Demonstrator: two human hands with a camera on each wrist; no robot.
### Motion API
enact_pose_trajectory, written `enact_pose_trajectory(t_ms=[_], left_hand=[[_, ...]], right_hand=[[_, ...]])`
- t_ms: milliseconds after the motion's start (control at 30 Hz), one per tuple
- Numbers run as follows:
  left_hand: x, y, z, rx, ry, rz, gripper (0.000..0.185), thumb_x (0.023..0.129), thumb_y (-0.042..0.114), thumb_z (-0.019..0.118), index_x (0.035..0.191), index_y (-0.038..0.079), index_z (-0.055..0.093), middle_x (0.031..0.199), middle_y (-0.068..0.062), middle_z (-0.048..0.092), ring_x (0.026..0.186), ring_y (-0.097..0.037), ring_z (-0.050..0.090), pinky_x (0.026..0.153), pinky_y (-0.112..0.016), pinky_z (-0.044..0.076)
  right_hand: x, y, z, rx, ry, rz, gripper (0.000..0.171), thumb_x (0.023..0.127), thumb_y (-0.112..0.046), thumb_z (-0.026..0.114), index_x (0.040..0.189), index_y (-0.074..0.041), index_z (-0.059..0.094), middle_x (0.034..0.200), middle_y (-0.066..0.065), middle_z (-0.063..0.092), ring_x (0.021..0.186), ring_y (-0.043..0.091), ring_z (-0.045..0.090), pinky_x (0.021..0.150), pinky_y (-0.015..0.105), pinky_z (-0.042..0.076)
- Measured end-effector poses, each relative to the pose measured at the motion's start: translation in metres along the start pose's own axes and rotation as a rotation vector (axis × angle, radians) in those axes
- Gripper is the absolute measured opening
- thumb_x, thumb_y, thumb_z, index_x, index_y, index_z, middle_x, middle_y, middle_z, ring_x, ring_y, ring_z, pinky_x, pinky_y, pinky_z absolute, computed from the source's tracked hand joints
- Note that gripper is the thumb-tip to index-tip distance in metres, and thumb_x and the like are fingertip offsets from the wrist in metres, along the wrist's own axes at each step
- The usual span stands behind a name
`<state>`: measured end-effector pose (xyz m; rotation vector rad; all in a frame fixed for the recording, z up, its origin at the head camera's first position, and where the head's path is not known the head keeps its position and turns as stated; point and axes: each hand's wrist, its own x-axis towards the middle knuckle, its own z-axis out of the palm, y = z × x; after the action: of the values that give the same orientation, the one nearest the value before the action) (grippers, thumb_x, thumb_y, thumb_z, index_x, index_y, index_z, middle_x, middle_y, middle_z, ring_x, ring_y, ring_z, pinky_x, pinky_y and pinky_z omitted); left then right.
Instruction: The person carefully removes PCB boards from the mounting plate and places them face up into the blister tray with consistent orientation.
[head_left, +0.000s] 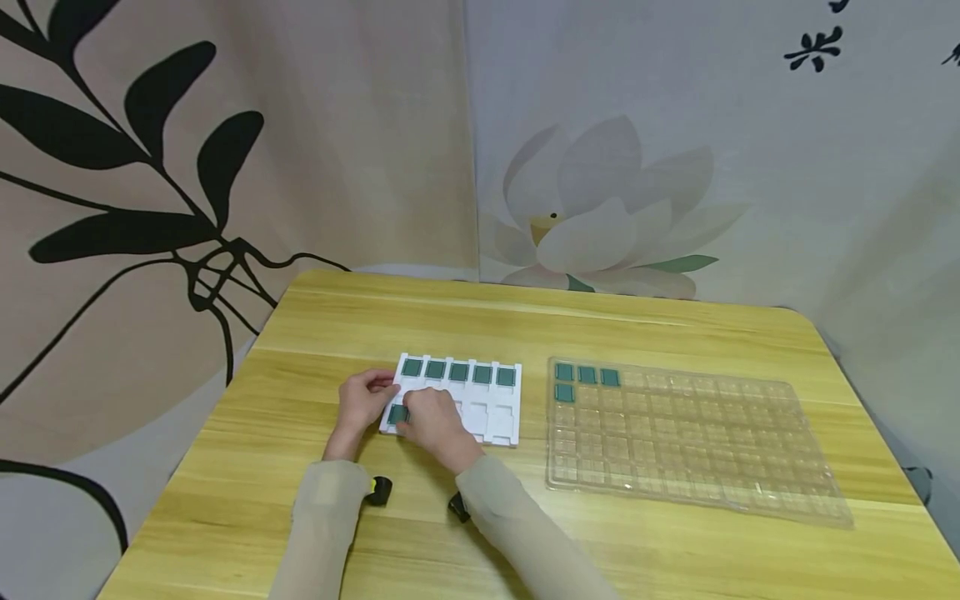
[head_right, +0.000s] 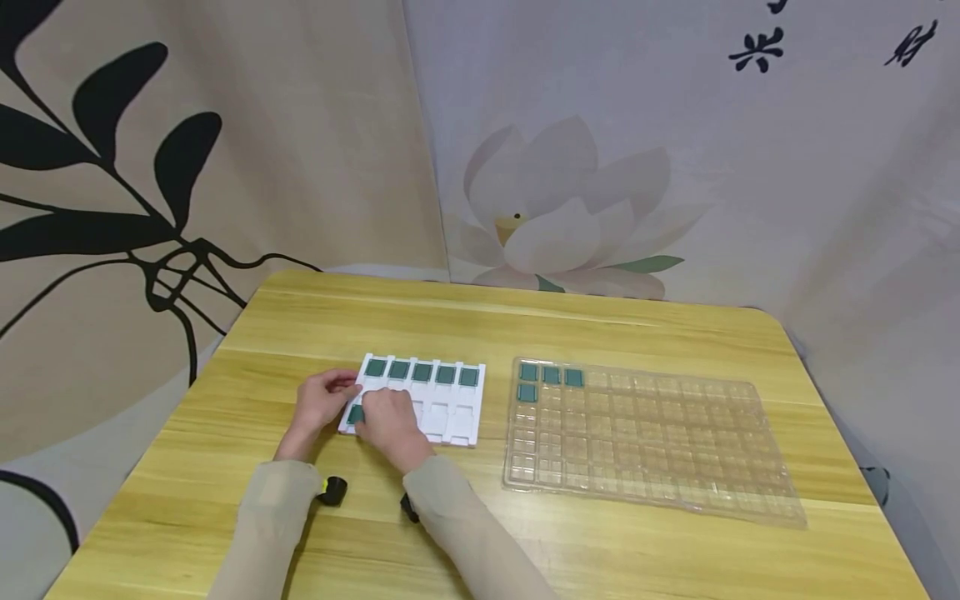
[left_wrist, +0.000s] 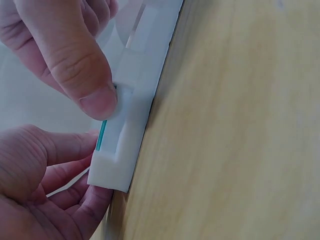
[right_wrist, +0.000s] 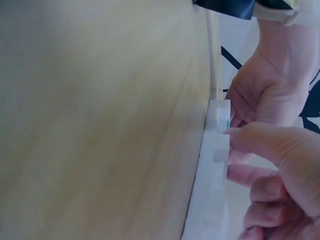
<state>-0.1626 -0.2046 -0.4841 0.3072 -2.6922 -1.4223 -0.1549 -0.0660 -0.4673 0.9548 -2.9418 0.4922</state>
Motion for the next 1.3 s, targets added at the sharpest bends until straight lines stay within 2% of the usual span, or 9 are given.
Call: enact_pose_trajectory(t_ms=[400, 567, 667, 733, 900, 1033, 1300], left_hand=[[0.001, -0.002, 0.001, 0.008, 0.0, -0.017, 0.024, 0.083, 0.003, 0.067, 0.105, -0.008, 0.066, 0.095, -0.023, 0.067, 0.086, -0.031, 0.063, 0.074, -0.033, 0.051], [0.001, -0.001, 0.0, 0.004, -0.005, -0.019, 0.025, 0.083, 0.002, 0.066, 0.105, -0.009, 0.065, 0.096, -0.023, 0.066, 0.086, -0.031, 0.062, 0.075, -0.035, 0.051], [0.002, -0.001, 0.0, 0.005, 0.0, -0.006, 0.024, 0.083, 0.003, 0.067, 0.104, -0.009, 0.066, 0.095, -0.023, 0.067, 0.085, -0.031, 0.063, 0.074, -0.033, 0.051], [0.002, -0.001, 0.0, 0.004, 0.002, -0.005, 0.024, 0.083, 0.003, 0.067, 0.104, -0.009, 0.066, 0.095, -0.023, 0.067, 0.085, -0.03, 0.063, 0.072, -0.031, 0.051], [0.002, -0.002, 0.0, -0.002, 0.005, 0.001, 0.024, 0.083, 0.001, 0.067, 0.103, -0.01, 0.066, 0.094, -0.024, 0.066, 0.083, -0.03, 0.062, 0.069, -0.026, 0.049], [0.002, -0.001, 0.0, 0.002, 0.003, -0.003, 0.024, 0.083, 0.002, 0.067, 0.105, -0.009, 0.065, 0.095, -0.024, 0.066, 0.084, -0.029, 0.062, 0.068, -0.024, 0.048], [0.001, -0.001, 0.0, -0.021, 0.001, -0.01, 0.025, 0.083, 0.001, 0.066, 0.106, -0.01, 0.065, 0.096, -0.025, 0.065, 0.085, -0.031, 0.061, 0.071, -0.028, 0.049]], right_hand=[[0.0, 0.001, -0.004, 0.057, -0.028, 0.002, 0.02, 0.077, -0.024, 0.073, 0.067, -0.013, 0.06, 0.054, -0.008, 0.05, 0.049, 0.005, 0.042, 0.047, 0.02, 0.035], [-0.002, 0.001, -0.006, 0.094, -0.031, 0.003, 0.015, 0.078, -0.024, 0.074, 0.078, -0.01, 0.068, 0.064, -0.006, 0.061, 0.052, 0.004, 0.047, 0.049, 0.017, 0.039], [-0.005, 0.001, -0.01, 0.115, -0.033, 0.013, 0.019, 0.077, -0.025, 0.075, 0.087, -0.009, 0.072, 0.072, -0.003, 0.067, 0.056, 0.004, 0.052, 0.053, 0.016, 0.042], [-0.006, 0.001, -0.012, 0.123, -0.037, 0.024, 0.02, 0.077, -0.025, 0.076, 0.088, -0.008, 0.072, 0.072, -0.003, 0.068, 0.057, 0.005, 0.053, 0.053, 0.017, 0.043], [-0.008, 0.007, -0.015, 0.118, -0.016, 0.048, 0.018, 0.075, -0.023, 0.076, 0.086, -0.01, 0.073, 0.073, -0.003, 0.068, 0.06, 0.008, 0.058, 0.057, 0.02, 0.046], [-0.011, 0.012, -0.019, 0.142, -0.002, 0.069, 0.02, 0.075, -0.021, 0.075, 0.091, -0.008, 0.073, 0.08, 0.0, 0.071, 0.065, 0.009, 0.06, 0.063, 0.022, 0.048], [-0.021, 0.025, -0.028, 0.182, 0.063, 0.04, 0.02, 0.076, -0.017, 0.075, 0.092, -0.004, 0.073, 0.083, 0.004, 0.071, 0.065, 0.009, 0.059, 0.062, 0.023, 0.049]])
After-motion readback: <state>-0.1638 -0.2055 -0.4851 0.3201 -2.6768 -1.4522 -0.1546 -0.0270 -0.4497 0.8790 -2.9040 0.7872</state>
